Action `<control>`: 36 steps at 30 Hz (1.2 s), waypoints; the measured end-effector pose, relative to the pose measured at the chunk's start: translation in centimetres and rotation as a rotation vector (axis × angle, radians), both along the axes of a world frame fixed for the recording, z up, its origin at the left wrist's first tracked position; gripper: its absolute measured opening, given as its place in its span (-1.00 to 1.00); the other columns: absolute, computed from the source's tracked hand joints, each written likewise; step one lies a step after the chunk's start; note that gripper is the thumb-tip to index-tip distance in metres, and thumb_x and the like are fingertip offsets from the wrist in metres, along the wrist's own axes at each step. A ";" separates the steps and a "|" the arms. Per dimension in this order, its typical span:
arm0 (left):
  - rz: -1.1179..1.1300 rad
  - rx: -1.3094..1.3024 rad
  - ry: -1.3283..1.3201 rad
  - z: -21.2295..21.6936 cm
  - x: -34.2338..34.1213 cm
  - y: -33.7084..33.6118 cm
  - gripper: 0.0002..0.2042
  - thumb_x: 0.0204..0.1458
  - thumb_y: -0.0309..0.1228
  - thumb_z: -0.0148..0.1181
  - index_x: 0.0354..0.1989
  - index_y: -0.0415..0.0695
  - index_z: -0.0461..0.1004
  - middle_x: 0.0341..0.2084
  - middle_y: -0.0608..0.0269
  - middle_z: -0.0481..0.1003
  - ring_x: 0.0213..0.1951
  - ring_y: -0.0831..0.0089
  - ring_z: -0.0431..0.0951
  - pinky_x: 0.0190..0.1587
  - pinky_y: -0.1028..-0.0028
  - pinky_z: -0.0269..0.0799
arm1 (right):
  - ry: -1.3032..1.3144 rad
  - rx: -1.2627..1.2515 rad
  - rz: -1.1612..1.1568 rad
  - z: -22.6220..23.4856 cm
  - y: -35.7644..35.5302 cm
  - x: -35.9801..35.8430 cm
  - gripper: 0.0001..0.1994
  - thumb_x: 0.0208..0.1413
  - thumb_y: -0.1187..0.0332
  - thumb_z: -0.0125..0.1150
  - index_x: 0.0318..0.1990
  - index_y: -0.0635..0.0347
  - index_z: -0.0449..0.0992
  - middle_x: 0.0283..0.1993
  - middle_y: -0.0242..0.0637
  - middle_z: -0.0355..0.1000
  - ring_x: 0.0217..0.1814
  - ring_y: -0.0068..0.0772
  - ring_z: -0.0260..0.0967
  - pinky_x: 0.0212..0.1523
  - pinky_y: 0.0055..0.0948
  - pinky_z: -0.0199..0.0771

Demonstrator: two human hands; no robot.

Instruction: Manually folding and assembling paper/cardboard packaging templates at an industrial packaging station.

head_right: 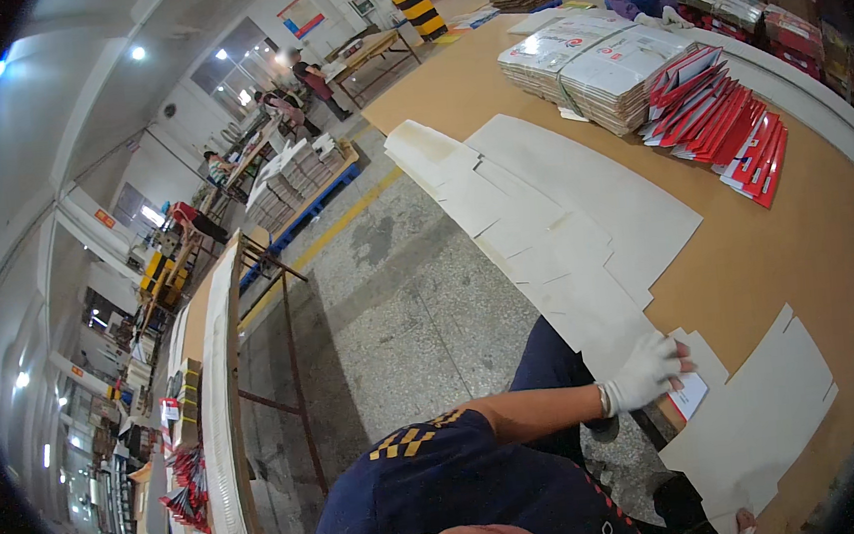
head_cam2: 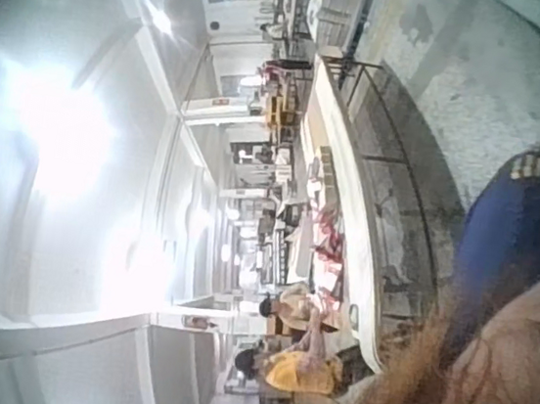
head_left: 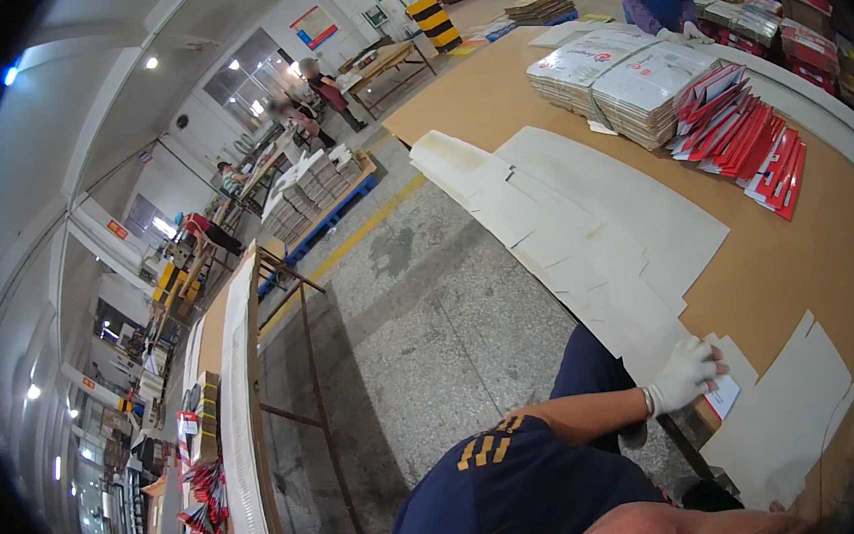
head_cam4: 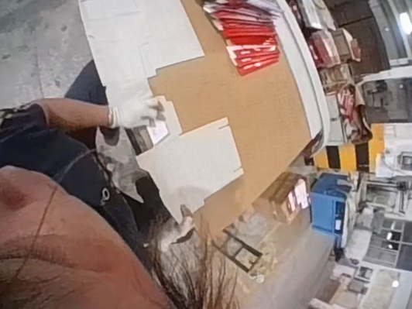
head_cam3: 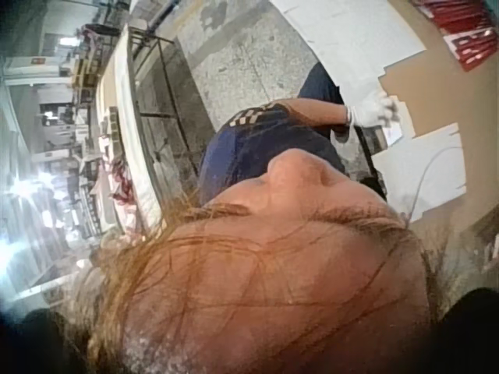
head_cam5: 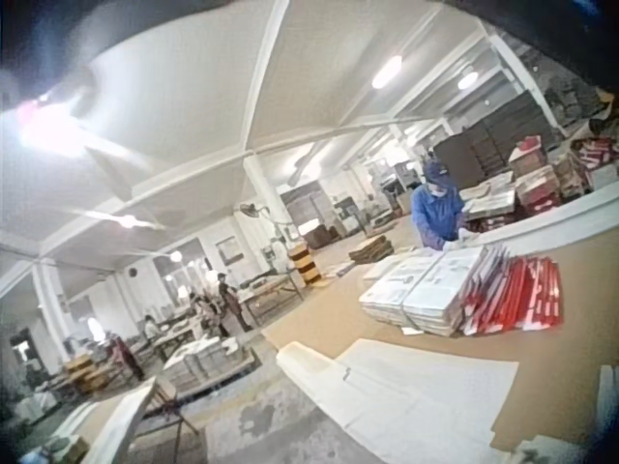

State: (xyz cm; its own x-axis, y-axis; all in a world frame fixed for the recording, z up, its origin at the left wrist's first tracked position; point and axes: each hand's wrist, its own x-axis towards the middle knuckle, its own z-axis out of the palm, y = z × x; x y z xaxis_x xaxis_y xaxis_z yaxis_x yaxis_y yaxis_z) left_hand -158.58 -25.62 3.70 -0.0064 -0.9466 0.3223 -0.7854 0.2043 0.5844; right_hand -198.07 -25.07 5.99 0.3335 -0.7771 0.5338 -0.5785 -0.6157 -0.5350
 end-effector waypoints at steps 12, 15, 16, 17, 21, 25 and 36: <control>-0.159 0.037 0.229 -3.3 -8.9 -2.4 -0.65 -0.08 -0.34 0.21 -0.11 -0.22 0.39 -0.04 0.15 0.38 0.29 0.14 0.16 0.32 -0.19 -0.22 | 0.097 0.138 -0.706 0.8 -0.3 4.6 -0.56 0.02 0.28 0.34 -0.02 0.38 0.43 -0.25 0.04 0.47 -0.24 -0.04 0.45 -0.24 -0.19 0.43; -0.040 -0.280 -0.312 -4.0 -9.6 -2.5 -0.51 -0.07 -0.26 0.20 0.02 -0.27 0.34 0.08 0.07 0.34 0.33 0.01 0.07 0.29 -0.29 -0.27 | -0.099 -0.135 -0.844 -1.6 0.4 4.4 -0.59 0.05 0.27 0.30 -0.01 0.37 0.44 -0.22 0.06 0.46 -0.22 -0.04 0.45 -0.21 -0.20 0.43; -0.134 -0.202 -0.290 -2.7 -9.5 -2.2 -0.43 -0.09 -0.22 0.18 0.09 -0.30 0.30 0.14 0.01 0.29 0.34 -0.04 0.02 0.27 -0.32 -0.29 | -0.155 -0.231 -0.896 -2.5 0.7 4.2 -0.60 0.07 0.27 0.29 -0.01 0.37 0.44 -0.21 0.07 0.45 -0.21 -0.05 0.44 -0.20 -0.21 0.43; -0.240 -0.118 -0.282 -0.5 -9.8 -1.7 -0.35 -0.10 -0.18 0.17 0.16 -0.32 0.25 0.21 -0.04 0.24 0.35 -0.08 -0.03 0.26 -0.35 -0.31 | -0.152 -0.222 -0.925 -4.8 1.8 3.9 -0.60 0.07 0.27 0.29 -0.01 0.37 0.44 -0.21 0.07 0.45 -0.21 -0.05 0.44 -0.20 -0.21 0.43; -0.413 0.048 -0.181 2.9 -10.1 0.4 -0.25 -0.16 -0.14 0.13 0.22 -0.34 0.19 0.28 -0.12 0.12 0.38 -0.08 -0.08 0.28 -0.34 -0.35 | -0.862 1.094 -0.229 -6.9 5.8 8.8 -0.59 0.27 0.30 -0.05 0.20 0.32 0.23 0.13 -0.13 0.28 0.11 -0.31 0.26 0.09 -0.40 0.29; -0.518 -0.155 -0.380 -0.5 -13.6 -0.2 -0.21 -0.16 -0.15 0.13 0.25 -0.37 0.11 0.31 -0.18 0.03 0.39 -0.09 -0.12 0.31 -0.25 -0.36 | -1.065 1.035 -0.326 -8.8 3.3 10.7 -0.59 0.22 0.23 0.02 0.11 0.32 0.34 -0.08 -0.21 0.41 -0.11 -0.37 0.35 -0.17 -0.45 0.35; -0.555 0.011 -0.186 0.6 -11.1 0.0 0.13 -0.44 0.04 0.41 0.29 -0.41 0.00 0.32 -0.17 0.01 0.38 -0.01 -0.11 0.37 -0.03 -0.32 | 0.247 -0.195 -0.344 -13.6 -4.0 3.8 -0.51 0.01 0.59 0.15 0.16 0.38 0.25 0.25 0.11 0.18 0.30 0.19 0.12 0.27 -0.03 0.16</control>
State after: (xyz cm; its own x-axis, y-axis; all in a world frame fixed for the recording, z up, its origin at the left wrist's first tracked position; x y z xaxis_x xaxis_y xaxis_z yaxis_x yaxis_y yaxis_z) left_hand -169.64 -25.67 4.33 -0.5578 -0.7886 0.2587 -0.6523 0.6093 0.4508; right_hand -194.27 -29.04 -7.60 0.2093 -0.7579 0.6178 -0.8624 -0.4410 -0.2488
